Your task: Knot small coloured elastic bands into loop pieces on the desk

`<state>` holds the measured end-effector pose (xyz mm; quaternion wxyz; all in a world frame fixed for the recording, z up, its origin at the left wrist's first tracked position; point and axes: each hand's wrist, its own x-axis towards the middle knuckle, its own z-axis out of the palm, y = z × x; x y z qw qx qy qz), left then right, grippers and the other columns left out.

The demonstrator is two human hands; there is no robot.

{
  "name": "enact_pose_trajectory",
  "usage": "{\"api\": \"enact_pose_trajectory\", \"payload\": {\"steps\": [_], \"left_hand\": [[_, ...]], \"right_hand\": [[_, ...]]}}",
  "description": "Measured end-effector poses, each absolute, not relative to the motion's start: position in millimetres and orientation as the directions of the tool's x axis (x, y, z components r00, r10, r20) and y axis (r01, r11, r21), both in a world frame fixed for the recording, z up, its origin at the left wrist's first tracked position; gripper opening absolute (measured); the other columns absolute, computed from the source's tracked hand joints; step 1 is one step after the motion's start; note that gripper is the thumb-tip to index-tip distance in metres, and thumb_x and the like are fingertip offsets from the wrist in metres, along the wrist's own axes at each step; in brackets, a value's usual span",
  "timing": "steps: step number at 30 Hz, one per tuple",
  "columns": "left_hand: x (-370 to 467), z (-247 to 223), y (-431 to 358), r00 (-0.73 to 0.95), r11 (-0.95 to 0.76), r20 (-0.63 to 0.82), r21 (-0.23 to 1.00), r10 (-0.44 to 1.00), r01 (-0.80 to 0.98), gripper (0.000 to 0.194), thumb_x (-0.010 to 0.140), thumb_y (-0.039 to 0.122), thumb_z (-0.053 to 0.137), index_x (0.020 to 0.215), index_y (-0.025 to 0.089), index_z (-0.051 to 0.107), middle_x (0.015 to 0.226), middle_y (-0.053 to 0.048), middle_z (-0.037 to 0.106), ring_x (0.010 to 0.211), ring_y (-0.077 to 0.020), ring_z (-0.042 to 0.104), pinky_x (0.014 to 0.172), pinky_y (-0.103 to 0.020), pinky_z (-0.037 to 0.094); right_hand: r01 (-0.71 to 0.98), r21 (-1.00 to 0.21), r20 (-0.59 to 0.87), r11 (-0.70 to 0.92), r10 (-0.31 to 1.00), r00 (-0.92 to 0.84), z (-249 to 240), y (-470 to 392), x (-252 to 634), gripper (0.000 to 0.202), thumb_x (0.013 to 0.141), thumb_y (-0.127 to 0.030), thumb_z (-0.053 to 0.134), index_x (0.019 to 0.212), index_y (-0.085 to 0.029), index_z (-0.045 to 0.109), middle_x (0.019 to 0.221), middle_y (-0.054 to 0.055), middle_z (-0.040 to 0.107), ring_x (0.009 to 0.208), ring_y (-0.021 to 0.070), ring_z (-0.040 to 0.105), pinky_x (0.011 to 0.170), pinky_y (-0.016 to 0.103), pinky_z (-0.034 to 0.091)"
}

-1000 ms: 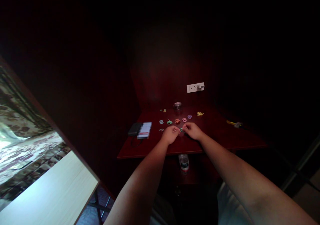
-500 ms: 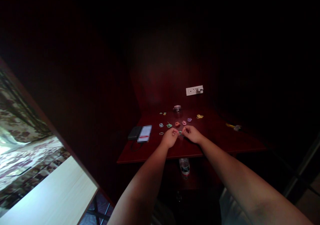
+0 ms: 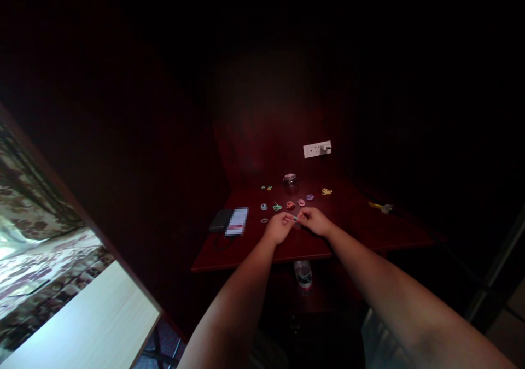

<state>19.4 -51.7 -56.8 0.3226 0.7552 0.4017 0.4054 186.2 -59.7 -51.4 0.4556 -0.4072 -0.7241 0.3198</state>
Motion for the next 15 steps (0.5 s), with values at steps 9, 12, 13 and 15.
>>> {"api": "enact_pose_trajectory", "payload": {"steps": [9, 12, 13, 15], "left_hand": [[18.9, -58.7, -50.6, 0.327, -0.482, 0.375, 0.796, 0.867, 0.366, 0.013, 0.073, 0.023, 0.057, 0.079, 0.012, 0.057, 0.070, -0.002, 0.059, 0.063, -0.0096, 0.054, 0.062, -0.021, 0.044], [19.6, -57.9, -52.4, 0.319, -0.474, 0.367, 0.789, 0.874, 0.391, 0.012, 0.073, 0.023, 0.057, 0.078, 0.012, 0.057, 0.070, -0.002, 0.059, 0.063, -0.0097, 0.054, 0.061, -0.021, 0.044], [19.7, -57.9, -53.2, 0.321, -0.474, 0.365, 0.787, 0.874, 0.395, 0.012, 0.073, 0.024, 0.057, 0.078, 0.012, 0.057, 0.069, -0.002, 0.059, 0.063, -0.0098, 0.054, 0.061, -0.021, 0.043], [19.9, -58.5, -54.7, 0.330, -0.477, 0.363, 0.782, 0.871, 0.400, 0.013, 0.074, 0.024, 0.056, 0.078, 0.013, 0.057, 0.069, -0.001, 0.060, 0.063, -0.0097, 0.054, 0.061, -0.021, 0.043]], "right_hand": [[0.305, -0.836, 0.396, 0.456, 0.887, -0.239, -53.0, -58.2, 186.6, 0.025, 0.063, -0.036, 0.064, 0.061, -0.014, 0.053, 0.053, -0.003, 0.047, 0.050, 0.0082, 0.040, 0.049, 0.021, 0.031], [0.286, -0.851, 0.396, 0.441, 0.896, -0.202, -49.1, -60.9, 186.4, 0.026, 0.063, -0.038, 0.063, 0.061, -0.014, 0.052, 0.051, -0.004, 0.045, 0.049, 0.0080, 0.039, 0.048, 0.021, 0.030], [0.275, -0.856, 0.400, 0.438, 0.897, -0.186, -47.8, -62.0, 186.5, 0.026, 0.062, -0.038, 0.063, 0.061, -0.014, 0.052, 0.051, -0.004, 0.045, 0.049, 0.0080, 0.038, 0.048, 0.021, 0.030], [0.254, -0.863, 0.408, 0.437, 0.899, -0.162, -46.0, -63.5, 187.0, 0.026, 0.062, -0.038, 0.063, 0.061, -0.014, 0.052, 0.051, -0.004, 0.045, 0.049, 0.0080, 0.038, 0.048, 0.021, 0.030]]}}
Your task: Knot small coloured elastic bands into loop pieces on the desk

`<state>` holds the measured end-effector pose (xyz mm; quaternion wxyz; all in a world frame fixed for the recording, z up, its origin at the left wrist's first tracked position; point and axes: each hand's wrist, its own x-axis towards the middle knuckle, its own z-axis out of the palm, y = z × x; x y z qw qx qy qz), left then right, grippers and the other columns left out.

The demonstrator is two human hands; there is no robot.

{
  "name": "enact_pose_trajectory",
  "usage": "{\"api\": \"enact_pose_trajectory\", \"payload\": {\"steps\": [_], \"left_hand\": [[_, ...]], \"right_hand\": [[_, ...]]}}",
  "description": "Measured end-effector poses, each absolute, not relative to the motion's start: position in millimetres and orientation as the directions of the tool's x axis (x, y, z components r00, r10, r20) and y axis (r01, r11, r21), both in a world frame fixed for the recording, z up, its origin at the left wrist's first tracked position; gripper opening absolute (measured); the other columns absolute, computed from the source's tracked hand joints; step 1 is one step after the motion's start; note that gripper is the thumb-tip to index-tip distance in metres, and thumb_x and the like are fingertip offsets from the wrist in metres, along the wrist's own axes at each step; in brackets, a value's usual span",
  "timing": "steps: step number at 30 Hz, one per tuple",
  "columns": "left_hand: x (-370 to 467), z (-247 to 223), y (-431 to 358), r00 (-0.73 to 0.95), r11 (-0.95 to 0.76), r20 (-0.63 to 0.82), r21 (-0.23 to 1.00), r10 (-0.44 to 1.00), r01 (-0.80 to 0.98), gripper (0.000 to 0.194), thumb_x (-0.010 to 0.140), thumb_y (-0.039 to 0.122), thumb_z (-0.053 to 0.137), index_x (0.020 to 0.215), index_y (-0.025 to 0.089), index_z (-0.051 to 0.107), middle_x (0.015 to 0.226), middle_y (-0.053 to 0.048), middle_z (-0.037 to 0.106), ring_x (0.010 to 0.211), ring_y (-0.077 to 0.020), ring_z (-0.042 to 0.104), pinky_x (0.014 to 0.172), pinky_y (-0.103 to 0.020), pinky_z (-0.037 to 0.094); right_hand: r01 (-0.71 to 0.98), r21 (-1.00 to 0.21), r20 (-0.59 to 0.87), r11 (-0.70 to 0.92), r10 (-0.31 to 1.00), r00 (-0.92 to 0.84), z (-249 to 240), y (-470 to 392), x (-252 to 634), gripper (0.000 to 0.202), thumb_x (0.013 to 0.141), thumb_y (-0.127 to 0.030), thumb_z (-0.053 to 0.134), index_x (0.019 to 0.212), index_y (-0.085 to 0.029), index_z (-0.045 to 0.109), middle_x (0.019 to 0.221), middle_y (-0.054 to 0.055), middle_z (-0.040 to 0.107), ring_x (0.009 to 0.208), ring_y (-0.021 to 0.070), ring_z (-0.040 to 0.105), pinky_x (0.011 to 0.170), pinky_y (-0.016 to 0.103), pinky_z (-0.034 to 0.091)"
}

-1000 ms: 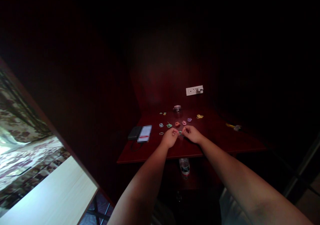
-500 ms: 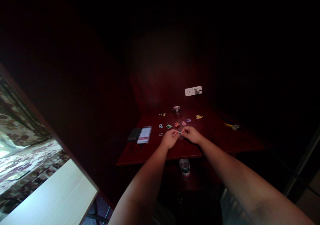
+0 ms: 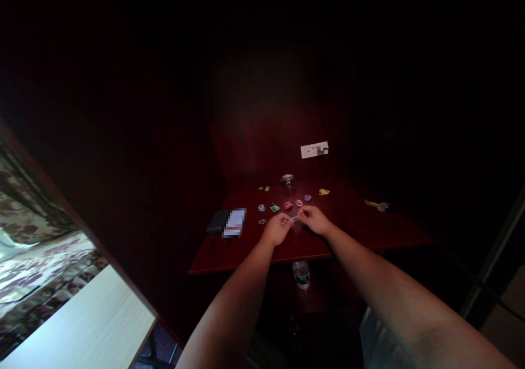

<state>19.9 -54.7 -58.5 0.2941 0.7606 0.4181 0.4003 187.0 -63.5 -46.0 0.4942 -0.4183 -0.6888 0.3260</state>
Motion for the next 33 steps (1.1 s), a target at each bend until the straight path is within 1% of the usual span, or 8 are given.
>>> {"api": "enact_pose_trajectory", "payload": {"steps": [4, 9, 12, 15, 19, 23, 27, 33], "left_hand": [[20, -56, -54, 0.318, -0.461, 0.353, 0.798, 0.880, 0.388, 0.012, 0.074, 0.024, 0.056, 0.077, 0.013, 0.057, 0.068, -0.001, 0.060, 0.061, -0.0096, 0.054, 0.059, -0.021, 0.043], [18, -29, -41, 0.284, -0.450, 0.375, 0.850, 0.882, 0.273, 0.011, 0.071, 0.022, 0.059, 0.072, 0.012, 0.057, 0.067, -0.002, 0.060, 0.061, -0.0095, 0.054, 0.059, -0.021, 0.042], [17, -12, -31, 0.256, -0.515, 0.467, 0.841, 0.846, 0.166, 0.014, 0.074, 0.026, 0.057, 0.076, 0.013, 0.056, 0.069, -0.002, 0.061, 0.062, -0.0098, 0.055, 0.060, -0.021, 0.043], [19, -9, -25, 0.137, -0.551, 0.536, 0.827, 0.833, 0.115, 0.015, 0.077, 0.028, 0.054, 0.080, 0.014, 0.055, 0.070, -0.003, 0.061, 0.063, -0.0099, 0.057, 0.060, -0.021, 0.044], [20, -20, -20, 0.009, -0.573, 0.582, 0.796, 0.813, 0.193, 0.015, 0.079, 0.029, 0.053, 0.080, 0.014, 0.055, 0.074, -0.003, 0.061, 0.067, -0.0098, 0.056, 0.061, -0.020, 0.044], [18, -26, -19, 0.063, -0.551, 0.554, 0.796, 0.830, 0.249, 0.014, 0.080, 0.028, 0.052, 0.083, 0.015, 0.055, 0.078, -0.004, 0.061, 0.070, -0.0110, 0.056, 0.061, -0.020, 0.044], [13, -25, -22, 0.089, -0.529, 0.526, 0.803, 0.846, 0.275, 0.015, 0.080, 0.029, 0.051, 0.084, 0.015, 0.056, 0.080, -0.004, 0.061, 0.072, -0.0116, 0.056, 0.062, -0.021, 0.044], [7, -19, -31, 0.171, -0.529, 0.500, 0.810, 0.849, 0.255, 0.014, 0.080, 0.028, 0.050, 0.082, 0.014, 0.055, 0.073, -0.001, 0.059, 0.063, -0.0086, 0.054, 0.056, -0.018, 0.042]], "right_hand": [[0.204, -0.882, 0.392, 0.424, 0.902, -0.181, -45, -61, 189, 0.024, 0.065, -0.036, 0.061, 0.062, -0.014, 0.051, 0.050, -0.004, 0.047, 0.047, 0.0079, 0.041, 0.047, 0.021, 0.031], [0.082, -0.934, 0.313, 0.347, 0.909, -0.275, -33, -48, 181, 0.026, 0.068, -0.039, 0.059, 0.067, -0.016, 0.048, 0.054, -0.003, 0.053, 0.044, 0.0080, 0.046, 0.043, 0.020, 0.034], [-0.001, -0.916, 0.393, 0.402, 0.896, -0.208, -19, -36, 167, 0.027, 0.070, -0.041, 0.059, 0.070, -0.017, 0.047, 0.056, -0.003, 0.054, 0.044, 0.0080, 0.048, 0.044, 0.020, 0.036], [-0.035, -0.889, 0.457, 0.457, 0.880, -0.128, -9, -25, 152, 0.025, 0.072, -0.040, 0.058, 0.073, -0.018, 0.047, 0.056, -0.003, 0.053, 0.045, 0.0082, 0.048, 0.044, 0.020, 0.036], [0.049, -0.844, 0.524, 0.534, 0.842, -0.129, -7, -14, 145, 0.021, 0.076, -0.037, 0.057, 0.075, -0.017, 0.049, 0.055, -0.004, 0.049, 0.047, 0.0086, 0.046, 0.044, 0.020, 0.036], [0.198, -0.767, 0.583, 0.610, 0.792, -0.182, -10, -12, 155, 0.021, 0.076, -0.037, 0.058, 0.076, -0.017, 0.053, 0.062, 0.000, 0.053, 0.055, 0.0106, 0.048, 0.051, 0.022, 0.039], [0.209, -0.804, 0.511, 0.557, 0.826, -0.237, -8, -17, 165, 0.022, 0.075, -0.039, 0.059, 0.073, -0.017, 0.055, 0.061, 0.000, 0.053, 0.054, 0.0107, 0.048, 0.049, 0.022, 0.038], [-0.043, -0.932, 0.352, 0.361, 0.868, -0.350, -9, -24, 164, 0.024, 0.075, -0.039, 0.059, 0.076, -0.016, 0.053, 0.057, 0.000, 0.055, 0.048, 0.0091, 0.048, 0.047, 0.021, 0.038]]}}
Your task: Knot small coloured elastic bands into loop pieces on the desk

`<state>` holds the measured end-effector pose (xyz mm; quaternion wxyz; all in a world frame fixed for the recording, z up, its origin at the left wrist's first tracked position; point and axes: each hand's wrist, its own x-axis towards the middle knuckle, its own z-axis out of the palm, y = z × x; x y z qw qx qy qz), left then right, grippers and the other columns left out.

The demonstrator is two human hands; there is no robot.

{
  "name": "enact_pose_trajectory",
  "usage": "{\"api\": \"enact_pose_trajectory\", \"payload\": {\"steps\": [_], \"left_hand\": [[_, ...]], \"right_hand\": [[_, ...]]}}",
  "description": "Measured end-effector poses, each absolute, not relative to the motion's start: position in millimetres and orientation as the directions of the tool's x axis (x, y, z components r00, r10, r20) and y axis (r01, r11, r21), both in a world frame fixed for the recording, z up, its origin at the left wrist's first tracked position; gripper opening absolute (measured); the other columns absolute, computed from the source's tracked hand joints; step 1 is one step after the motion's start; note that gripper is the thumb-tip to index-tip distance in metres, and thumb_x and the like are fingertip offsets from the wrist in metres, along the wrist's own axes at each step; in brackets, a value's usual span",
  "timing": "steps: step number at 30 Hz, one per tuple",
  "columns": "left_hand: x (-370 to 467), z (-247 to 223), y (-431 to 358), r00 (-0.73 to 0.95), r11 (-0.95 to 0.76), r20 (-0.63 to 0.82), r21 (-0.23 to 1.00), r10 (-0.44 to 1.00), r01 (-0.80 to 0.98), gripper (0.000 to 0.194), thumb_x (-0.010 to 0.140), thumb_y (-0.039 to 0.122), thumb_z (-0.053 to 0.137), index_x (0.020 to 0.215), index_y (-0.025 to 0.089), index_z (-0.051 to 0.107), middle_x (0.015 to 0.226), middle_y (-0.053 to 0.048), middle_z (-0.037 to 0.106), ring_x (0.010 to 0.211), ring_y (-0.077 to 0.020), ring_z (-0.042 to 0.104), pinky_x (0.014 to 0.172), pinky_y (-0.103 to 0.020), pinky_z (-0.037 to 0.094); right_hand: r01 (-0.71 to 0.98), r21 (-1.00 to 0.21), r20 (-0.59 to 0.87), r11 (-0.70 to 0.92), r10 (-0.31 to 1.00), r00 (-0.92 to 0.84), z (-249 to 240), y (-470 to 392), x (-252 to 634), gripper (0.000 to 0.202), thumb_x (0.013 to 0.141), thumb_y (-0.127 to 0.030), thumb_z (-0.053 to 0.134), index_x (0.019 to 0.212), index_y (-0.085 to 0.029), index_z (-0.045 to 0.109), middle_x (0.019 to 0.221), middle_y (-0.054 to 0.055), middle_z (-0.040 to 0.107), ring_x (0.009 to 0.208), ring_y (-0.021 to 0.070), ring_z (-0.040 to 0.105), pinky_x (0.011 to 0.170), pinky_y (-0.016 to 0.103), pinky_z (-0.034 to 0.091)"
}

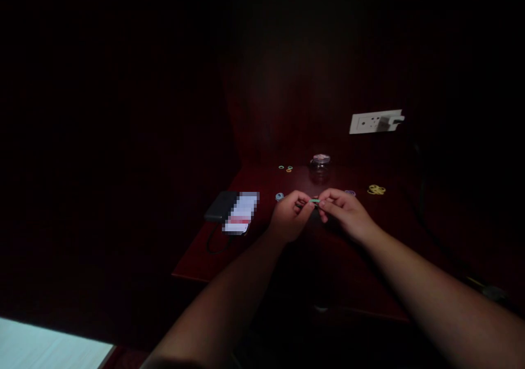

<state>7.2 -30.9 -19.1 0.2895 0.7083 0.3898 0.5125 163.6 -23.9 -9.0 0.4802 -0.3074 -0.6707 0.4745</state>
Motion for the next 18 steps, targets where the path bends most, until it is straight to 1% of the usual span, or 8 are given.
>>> {"api": "enact_pose_trajectory", "payload": {"steps": [3, 7, 10, 12, 18], "left_hand": [[7.3, -18.0, -30.2, 0.152, -0.539, 0.518, 0.801, 0.842, 0.259, 0.014, 0.079, 0.028, 0.052, 0.082, 0.014, 0.055, 0.073, -0.001, 0.059, 0.063, -0.0080, 0.054, 0.055, -0.017, 0.042], [10.0, -19.5, -27.3, 0.125, -0.562, 0.548, 0.794, 0.827, 0.232, 0.015, 0.076, 0.025, 0.057, 0.086, 0.015, 0.054, 0.079, -0.002, 0.060, 0.069, -0.0085, 0.056, 0.058, -0.017, 0.044], [11.1, -21.1, -25.8, 0.107, -0.579, 0.570, 0.790, 0.815, 0.204, 0.018, 0.075, 0.024, 0.059, 0.089, 0.015, 0.054, 0.081, -0.003, 0.060, 0.072, -0.0092, 0.057, 0.060, -0.017, 0.045], [11.3, -21.4, -25.2, 0.095, -0.585, 0.579, 0.789, 0.810, 0.188, 0.018, 0.075, 0.024, 0.059, 0.089, 0.015, 0.054, 0.081, -0.003, 0.060, 0.072, -0.0093, 0.057, 0.060, -0.017, 0.045], [11.1, -17.5, -25.6, 0.083, -0.567, 0.562, 0.801, 0.823, 0.190, 0.017, 0.075, 0.026, 0.059, 0.088, 0.015, 0.058, 0.083, -0.004, 0.063, 0.074, -0.0107, 0.059, 0.063, -0.019, 0.047]], "right_hand": [[-0.138, -0.942, 0.336, 0.306, 0.879, -0.340, -14.2, -22.0, 161.0, 0.023, 0.075, -0.038, 0.059, 0.075, -0.016, 0.053, 0.055, -0.002, 0.054, 0.046, 0.0083, 0.047, 0.048, 0.022, 0.038], [-0.182, -0.942, 0.326, 0.281, 0.895, -0.305, -16.4, -19.7, 158.8, 0.024, 0.073, -0.037, 0.061, 0.073, -0.015, 0.052, 0.054, -0.003, 0.053, 0.044, 0.0071, 0.046, 0.047, 0.021, 0.036], [-0.144, -0.944, 0.326, 0.296, 0.903, -0.279, -13.5, -19.3, 158.7, 0.025, 0.071, -0.038, 0.062, 0.071, -0.015, 0.052, 0.053, -0.003, 0.052, 0.044, 0.0070, 0.045, 0.045, 0.020, 0.035], [-0.102, -0.937, 0.349, 0.334, 0.900, -0.261, -11.2, -19.7, 159.3, 0.026, 0.070, -0.038, 0.063, 0.072, -0.016, 0.051, 0.054, -0.004, 0.051, 0.045, 0.0070, 0.046, 0.045, 0.020, 0.035], [-0.016, -0.873, 0.477, 0.488, 0.844, -0.245, -9.5, -21.4, 160.0, 0.027, 0.068, -0.032, 0.065, 0.087, -0.018, 0.051, 0.064, -0.004, 0.049, 0.047, 0.0044, 0.038, 0.041, 0.017, 0.029]]}}
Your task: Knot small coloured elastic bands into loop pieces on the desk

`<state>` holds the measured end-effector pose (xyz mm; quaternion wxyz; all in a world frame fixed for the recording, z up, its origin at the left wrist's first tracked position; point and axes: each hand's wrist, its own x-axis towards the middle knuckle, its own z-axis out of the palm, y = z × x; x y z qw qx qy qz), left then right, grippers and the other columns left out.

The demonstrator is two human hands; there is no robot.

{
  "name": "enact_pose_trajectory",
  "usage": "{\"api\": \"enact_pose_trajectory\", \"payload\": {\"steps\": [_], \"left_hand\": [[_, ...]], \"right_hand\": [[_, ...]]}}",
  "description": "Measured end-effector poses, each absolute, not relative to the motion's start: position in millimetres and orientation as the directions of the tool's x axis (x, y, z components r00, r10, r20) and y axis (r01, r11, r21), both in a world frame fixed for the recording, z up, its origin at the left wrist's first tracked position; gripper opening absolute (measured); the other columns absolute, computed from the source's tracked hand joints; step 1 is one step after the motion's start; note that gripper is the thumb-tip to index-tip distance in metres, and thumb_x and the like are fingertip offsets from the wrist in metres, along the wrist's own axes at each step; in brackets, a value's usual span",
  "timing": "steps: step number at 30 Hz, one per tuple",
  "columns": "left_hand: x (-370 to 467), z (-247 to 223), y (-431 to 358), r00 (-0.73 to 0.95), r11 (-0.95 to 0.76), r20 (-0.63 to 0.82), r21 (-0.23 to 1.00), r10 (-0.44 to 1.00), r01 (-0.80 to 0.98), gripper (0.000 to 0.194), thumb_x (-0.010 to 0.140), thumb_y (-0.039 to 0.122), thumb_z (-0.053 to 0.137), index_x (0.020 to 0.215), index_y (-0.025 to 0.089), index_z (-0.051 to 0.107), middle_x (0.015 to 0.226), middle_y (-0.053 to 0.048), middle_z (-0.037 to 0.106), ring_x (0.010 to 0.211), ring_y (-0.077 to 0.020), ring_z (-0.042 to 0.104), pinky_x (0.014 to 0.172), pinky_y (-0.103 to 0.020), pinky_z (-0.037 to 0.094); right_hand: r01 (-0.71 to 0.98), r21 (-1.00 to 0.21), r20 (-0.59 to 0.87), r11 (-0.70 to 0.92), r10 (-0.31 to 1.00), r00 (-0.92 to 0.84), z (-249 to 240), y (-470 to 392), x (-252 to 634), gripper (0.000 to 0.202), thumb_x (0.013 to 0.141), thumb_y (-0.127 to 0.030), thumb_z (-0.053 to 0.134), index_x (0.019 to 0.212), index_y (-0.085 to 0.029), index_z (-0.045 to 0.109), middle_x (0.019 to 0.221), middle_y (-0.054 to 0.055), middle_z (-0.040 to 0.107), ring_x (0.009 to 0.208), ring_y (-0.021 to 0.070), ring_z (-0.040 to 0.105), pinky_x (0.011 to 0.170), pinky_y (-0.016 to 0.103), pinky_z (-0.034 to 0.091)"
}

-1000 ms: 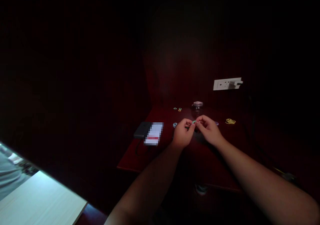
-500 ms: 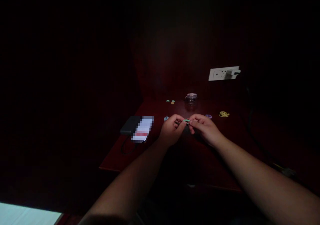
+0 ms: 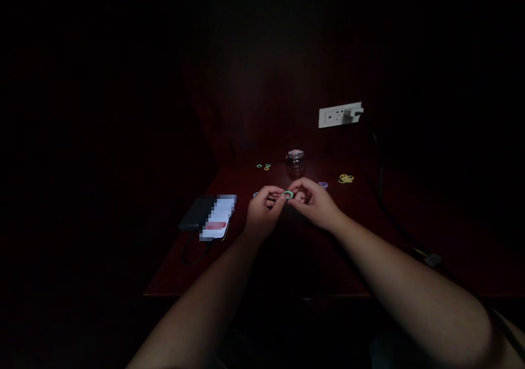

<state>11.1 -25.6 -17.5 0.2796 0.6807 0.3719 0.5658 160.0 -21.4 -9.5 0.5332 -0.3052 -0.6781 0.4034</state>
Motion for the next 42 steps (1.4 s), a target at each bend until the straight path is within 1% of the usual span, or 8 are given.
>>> {"api": "enact_pose_trajectory", "payload": {"steps": [9, 15, 22, 24, 29, 34, 38, 42], "left_hand": [[11, -15, -25, 0.068, -0.538, 0.537, 0.816, 0.841, 0.214, 0.018, 0.076, 0.027, 0.058, 0.090, 0.016, 0.060, 0.084, -0.004, 0.065, 0.074, -0.0124, 0.062, 0.063, -0.021, 0.050], [11, -16, -24, 0.055, -0.522, 0.525, 0.819, 0.849, 0.240, 0.017, 0.077, 0.029, 0.057, 0.088, 0.017, 0.061, 0.083, -0.004, 0.065, 0.070, -0.0119, 0.061, 0.060, -0.020, 0.049], [10, -15, -24, 0.110, -0.538, 0.527, 0.812, 0.843, 0.228, 0.022, 0.073, 0.025, 0.059, 0.093, 0.015, 0.061, 0.085, -0.006, 0.065, 0.075, -0.0132, 0.061, 0.064, -0.022, 0.050], [9, -15, -24, 0.109, -0.541, 0.531, 0.808, 0.840, 0.233, 0.019, 0.074, 0.025, 0.059, 0.090, 0.015, 0.061, 0.085, -0.006, 0.065, 0.074, -0.0130, 0.061, 0.064, -0.022, 0.049], [8, -15, -24, 0.098, -0.546, 0.541, 0.797, 0.835, 0.259, 0.016, 0.075, 0.025, 0.058, 0.087, 0.015, 0.062, 0.085, -0.005, 0.065, 0.073, -0.0121, 0.059, 0.062, -0.021, 0.047], [9, -14, -25, 0.096, -0.565, 0.562, 0.783, 0.822, 0.260, 0.014, 0.074, 0.025, 0.059, 0.084, 0.015, 0.062, 0.082, -0.004, 0.064, 0.073, -0.0117, 0.059, 0.060, -0.019, 0.045], [9, -15, -24, 0.096, -0.566, 0.562, 0.783, 0.821, 0.259, 0.020, 0.073, 0.026, 0.060, 0.090, 0.015, 0.061, 0.081, -0.004, 0.063, 0.071, -0.0119, 0.058, 0.058, -0.019, 0.044], [8, -15, -24, 0.104, -0.574, 0.572, 0.763, 0.814, 0.299, 0.015, 0.074, 0.027, 0.059, 0.083, 0.015, 0.062, 0.078, -0.004, 0.062, 0.069, -0.0115, 0.056, 0.057, -0.020, 0.043]], "right_hand": [[0.089, -0.843, 0.496, 0.531, 0.830, -0.253, -13, -19, 162, 0.025, 0.070, -0.031, 0.062, 0.090, -0.017, 0.056, 0.058, -0.004, 0.046, 0.047, 0.0061, 0.037, 0.043, 0.018, 0.030], [0.170, -0.822, 0.512, 0.543, 0.836, -0.195, -12, -18, 164, 0.021, 0.073, -0.036, 0.059, 0.080, -0.016, 0.061, 0.055, -0.003, 0.046, 0.047, 0.0082, 0.038, 0.044, 0.020, 0.031], [0.260, -0.728, 0.602, 0.634, 0.773, -0.200, -11, -18, 167, 0.020, 0.076, -0.035, 0.056, 0.074, -0.016, 0.062, 0.064, 0.002, 0.052, 0.055, 0.0111, 0.045, 0.050, 0.023, 0.036], [0.253, -0.731, 0.600, 0.634, 0.773, -0.206, -11, -18, 167, 0.018, 0.076, -0.034, 0.057, 0.076, -0.017, 0.062, 0.064, 0.001, 0.052, 0.055, 0.0108, 0.045, 0.050, 0.022, 0.037], [0.199, -0.766, 0.578, 0.611, 0.790, -0.203, -11, -18, 167, 0.023, 0.074, -0.032, 0.060, 0.092, -0.017, 0.059, 0.068, 0.001, 0.054, 0.053, 0.0091, 0.044, 0.048, 0.021, 0.037], [0.285, -0.680, 0.641, 0.676, 0.736, -0.216, -8, -18, 170, 0.016, 0.077, -0.031, 0.057, 0.078, -0.017, 0.065, 0.069, 0.003, 0.053, 0.058, 0.0113, 0.046, 0.051, 0.023, 0.038], [0.275, -0.672, 0.650, 0.688, 0.725, -0.227, -7, -19, 171, 0.016, 0.077, -0.031, 0.057, 0.078, -0.017, 0.065, 0.073, 0.004, 0.056, 0.059, 0.0118, 0.048, 0.052, 0.023, 0.039], [0.263, -0.680, 0.643, 0.685, 0.729, -0.236, -5, -20, 172, 0.016, 0.076, -0.030, 0.059, 0.077, -0.017, 0.066, 0.072, 0.004, 0.056, 0.061, 0.0123, 0.049, 0.053, 0.024, 0.039]]}}
